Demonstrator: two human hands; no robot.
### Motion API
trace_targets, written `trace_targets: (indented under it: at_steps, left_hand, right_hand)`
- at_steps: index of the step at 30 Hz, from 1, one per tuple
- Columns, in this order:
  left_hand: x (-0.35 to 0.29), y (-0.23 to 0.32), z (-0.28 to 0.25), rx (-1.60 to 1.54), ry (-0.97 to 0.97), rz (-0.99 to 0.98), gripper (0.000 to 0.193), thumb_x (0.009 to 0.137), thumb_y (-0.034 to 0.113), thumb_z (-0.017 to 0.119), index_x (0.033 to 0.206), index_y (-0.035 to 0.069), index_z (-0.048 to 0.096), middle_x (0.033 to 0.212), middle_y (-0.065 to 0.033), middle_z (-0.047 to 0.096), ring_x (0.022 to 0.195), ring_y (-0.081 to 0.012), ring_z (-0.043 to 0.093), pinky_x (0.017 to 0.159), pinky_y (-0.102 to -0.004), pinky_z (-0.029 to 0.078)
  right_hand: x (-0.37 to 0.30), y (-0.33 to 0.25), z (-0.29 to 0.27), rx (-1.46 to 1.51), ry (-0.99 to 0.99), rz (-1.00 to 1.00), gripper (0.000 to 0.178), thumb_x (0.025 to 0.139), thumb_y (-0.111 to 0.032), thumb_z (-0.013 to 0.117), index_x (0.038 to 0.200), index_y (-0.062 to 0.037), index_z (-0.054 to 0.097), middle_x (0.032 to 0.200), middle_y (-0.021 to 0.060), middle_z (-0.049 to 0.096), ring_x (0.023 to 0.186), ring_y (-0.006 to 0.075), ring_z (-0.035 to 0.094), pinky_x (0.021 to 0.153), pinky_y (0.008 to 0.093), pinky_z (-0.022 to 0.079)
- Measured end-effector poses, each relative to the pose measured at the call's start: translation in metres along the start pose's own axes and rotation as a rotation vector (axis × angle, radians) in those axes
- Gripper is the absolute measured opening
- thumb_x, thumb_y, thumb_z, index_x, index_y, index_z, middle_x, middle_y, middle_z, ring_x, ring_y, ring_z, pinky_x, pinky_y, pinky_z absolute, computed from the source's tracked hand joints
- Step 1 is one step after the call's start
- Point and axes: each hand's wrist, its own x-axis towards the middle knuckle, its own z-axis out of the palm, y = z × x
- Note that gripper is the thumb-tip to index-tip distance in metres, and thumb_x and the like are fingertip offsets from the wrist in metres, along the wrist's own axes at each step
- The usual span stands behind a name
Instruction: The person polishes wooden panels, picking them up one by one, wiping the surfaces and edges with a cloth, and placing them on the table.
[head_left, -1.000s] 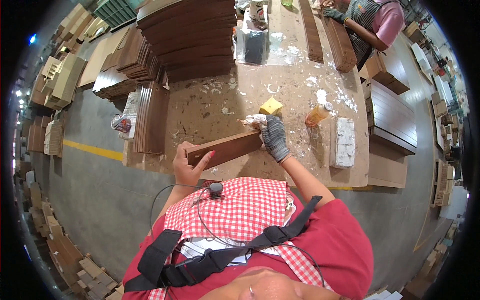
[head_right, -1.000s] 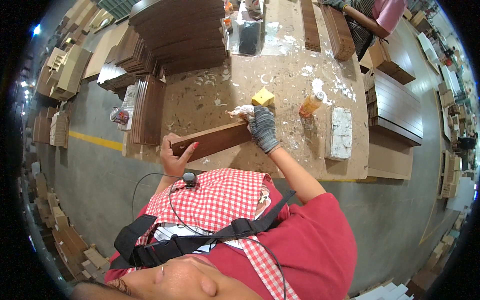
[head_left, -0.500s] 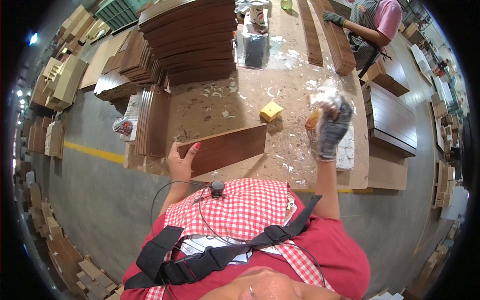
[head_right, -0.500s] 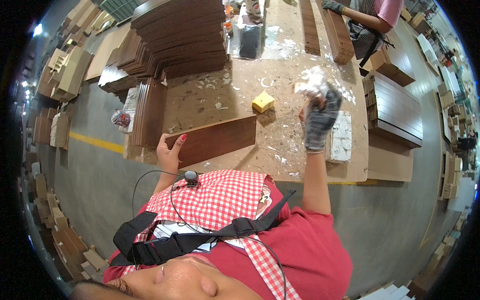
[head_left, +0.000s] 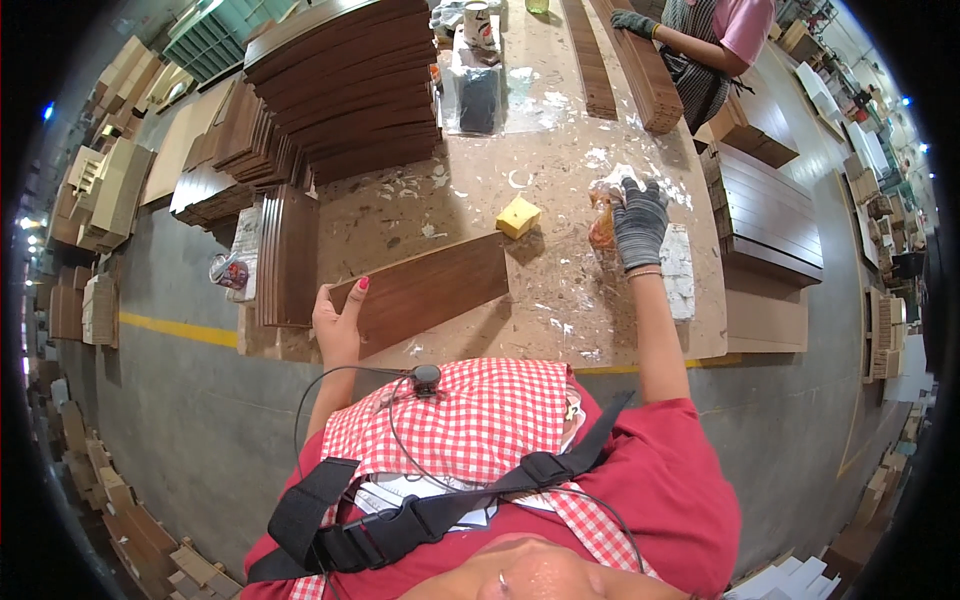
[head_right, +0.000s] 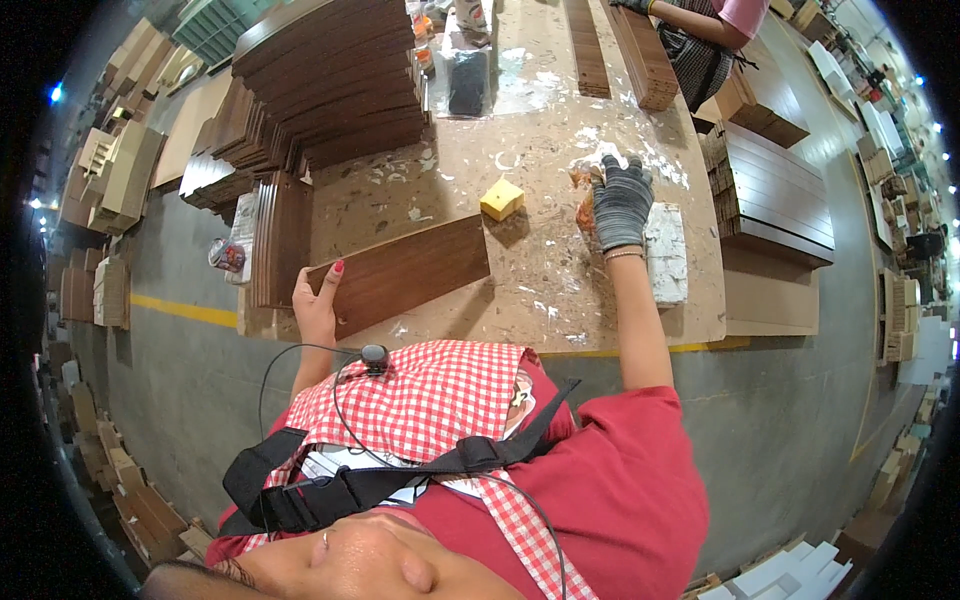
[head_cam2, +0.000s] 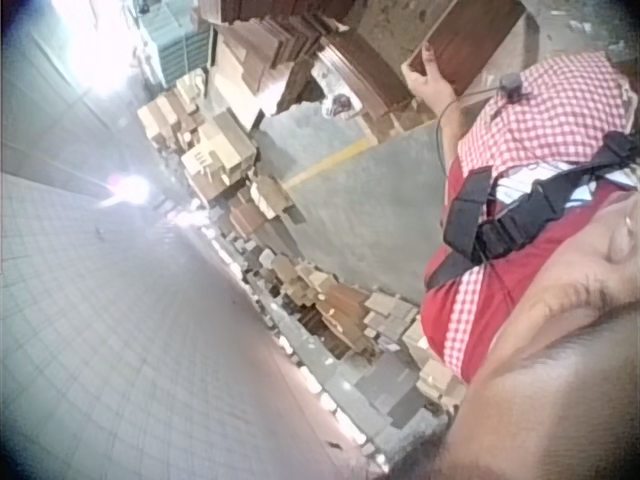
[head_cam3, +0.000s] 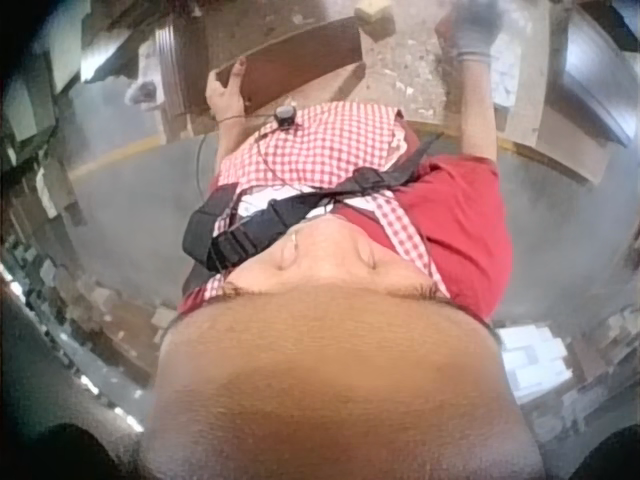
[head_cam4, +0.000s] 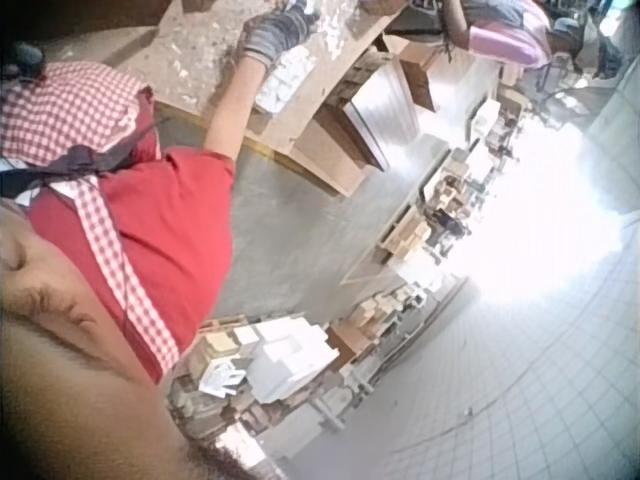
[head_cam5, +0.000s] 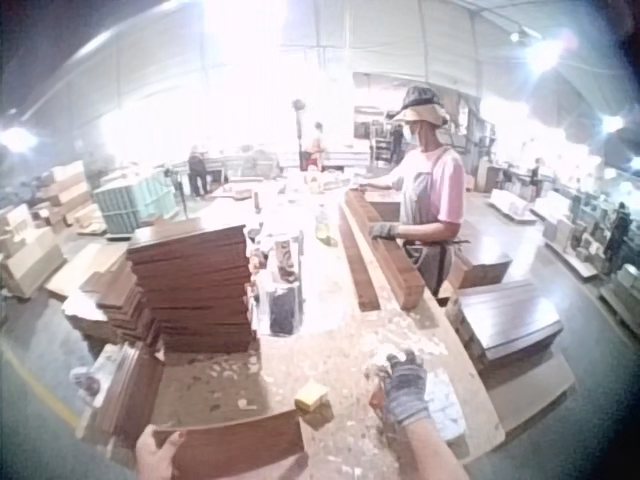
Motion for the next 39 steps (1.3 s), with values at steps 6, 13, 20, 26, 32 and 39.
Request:
trace_targets:
  at_steps: [6,13,20,26,32,39]
  left_hand:
    - [0.006,-0.003,0.002,0.057,0.030,0.070,0.036,0.088,0.031,0.070,0.093,-0.002,0.054,0.087,-0.0034,0.058,0.083,-0.0100,0.047,0.077,-0.0227,0.041]
    - [0.012,-0.025,-0.003,0.000,0.045,0.006,0.037,0.089,0.031,0.069,0.096,-0.002,0.055,0.093,-0.0044,0.059,0.088,-0.0114,0.049,0.084,-0.0252,0.041]
    - [0.013,-0.058,-0.025,-0.197,0.067,-0.289,0.077,0.085,0.037,0.072,0.132,-0.014,0.038,0.128,-0.0161,0.052,0.116,-0.0184,0.050,0.102,-0.0302,0.035]
    - [0.008,-0.047,-0.019,-0.310,0.023,-0.286,0.076,0.085,0.036,0.072,0.132,-0.013,0.039,0.126,-0.0149,0.053,0.115,-0.0177,0.051,0.101,-0.0300,0.036]
    - [0.007,-0.043,-0.017,-0.361,0.016,-0.297,0.065,0.085,0.034,0.072,0.128,-0.007,0.046,0.119,-0.0097,0.058,0.108,-0.0154,0.054,0.096,-0.0288,0.040]
    - [0.011,-0.042,-0.014,-0.270,0.073,-0.235,0.060,0.086,0.035,0.071,0.124,-0.006,0.050,0.116,-0.0075,0.060,0.107,-0.0139,0.054,0.095,-0.0277,0.039]
  right_hand:
    - [-0.005,-0.003,0.012,-0.071,-0.044,0.001,0.038,0.081,-0.022,0.067,0.118,-0.0156,0.060,0.120,0.0212,0.056,0.100,0.0360,0.060,0.084,0.0439,0.051]
    - [0.010,0.022,0.027,0.135,-0.052,-0.049,0.033,0.078,-0.013,0.066,0.111,-0.0126,0.061,0.111,0.0198,0.059,0.097,0.0360,0.060,0.081,0.0441,0.051]
    - [-0.001,0.057,0.027,1.007,0.200,0.202,0.019,0.095,-0.025,0.056,0.097,-0.0070,0.062,0.091,0.0083,0.062,0.088,0.0216,0.058,0.079,0.0333,0.047]
    - [-0.047,0.122,0.095,2.094,-0.153,0.685,0.031,0.081,-0.019,0.064,0.107,-0.0058,0.053,0.085,0.0073,0.057,0.079,0.0231,0.056,0.064,0.0359,0.049]
    - [-0.053,0.135,0.113,1.997,-0.166,0.618,0.032,0.095,-0.044,0.042,0.105,-0.0150,0.051,0.085,0.0047,0.057,0.072,0.0190,0.053,0.057,0.0286,0.044]
    - [-0.014,0.047,0.013,0.300,0.391,-0.085,0.024,0.087,-0.009,0.059,0.111,-0.0053,0.056,0.103,0.0141,0.056,0.094,0.0316,0.057,0.086,0.0396,0.047]
